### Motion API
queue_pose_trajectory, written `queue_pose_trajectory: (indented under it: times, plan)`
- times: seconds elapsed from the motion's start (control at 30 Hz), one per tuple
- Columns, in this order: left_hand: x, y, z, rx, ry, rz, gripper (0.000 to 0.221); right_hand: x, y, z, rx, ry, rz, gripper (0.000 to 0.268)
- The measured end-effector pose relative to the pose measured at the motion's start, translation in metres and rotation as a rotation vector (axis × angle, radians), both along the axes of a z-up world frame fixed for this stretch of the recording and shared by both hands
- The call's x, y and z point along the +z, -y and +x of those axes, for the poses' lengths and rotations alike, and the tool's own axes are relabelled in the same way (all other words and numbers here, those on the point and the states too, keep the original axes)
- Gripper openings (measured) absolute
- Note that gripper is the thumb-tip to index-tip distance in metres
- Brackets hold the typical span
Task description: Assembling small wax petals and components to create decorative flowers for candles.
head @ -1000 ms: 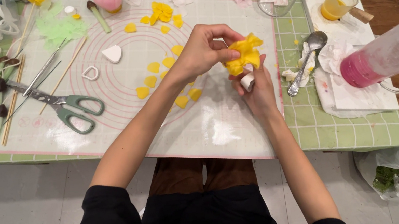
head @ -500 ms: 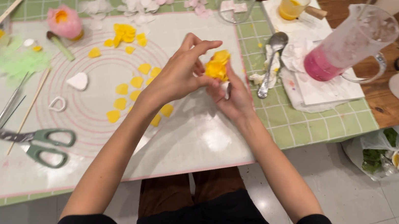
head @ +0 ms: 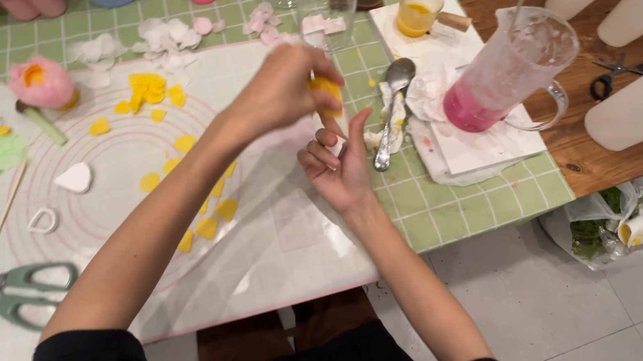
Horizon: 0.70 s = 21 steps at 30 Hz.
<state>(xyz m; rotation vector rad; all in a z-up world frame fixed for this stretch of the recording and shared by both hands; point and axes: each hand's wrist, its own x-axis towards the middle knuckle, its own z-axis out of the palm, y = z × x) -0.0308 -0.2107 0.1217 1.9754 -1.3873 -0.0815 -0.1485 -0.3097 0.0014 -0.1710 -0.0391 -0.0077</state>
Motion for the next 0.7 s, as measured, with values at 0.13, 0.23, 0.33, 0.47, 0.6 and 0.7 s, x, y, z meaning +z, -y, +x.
queue_pose_trajectory:
  times: [0.13,0.23,0.33,0.47,0.6,0.7]
  plan:
    - [0.022,0.068,0.04,0.044,0.005,-0.185,0.027,-0.007,0.006,0.004,-0.01,-0.026,0.127,0.065]
    - [0.016,0.141,0.069,-0.012,0.022,-0.373,0.021,-0.012,0.002,0.007,0.008,-0.056,0.094,0.055]
    - [-0.009,0.211,0.092,-0.06,0.006,-0.471,0.02,-0.019,0.004,0.007,0.067,-0.022,0.168,0.044]
    - [-0.058,0.278,0.125,0.035,0.141,-0.567,0.022,-0.039,0.007,0.007,0.064,-0.085,0.228,0.035]
    - [-0.082,0.302,0.137,0.256,0.374,-0.15,0.021,0.006,-0.001,0.002,-0.033,-0.505,0.131,0.03]
    - [-0.086,0.301,0.134,0.287,0.45,-0.309,0.033,-0.06,0.002,0.01,0.053,-0.129,0.235,0.041]
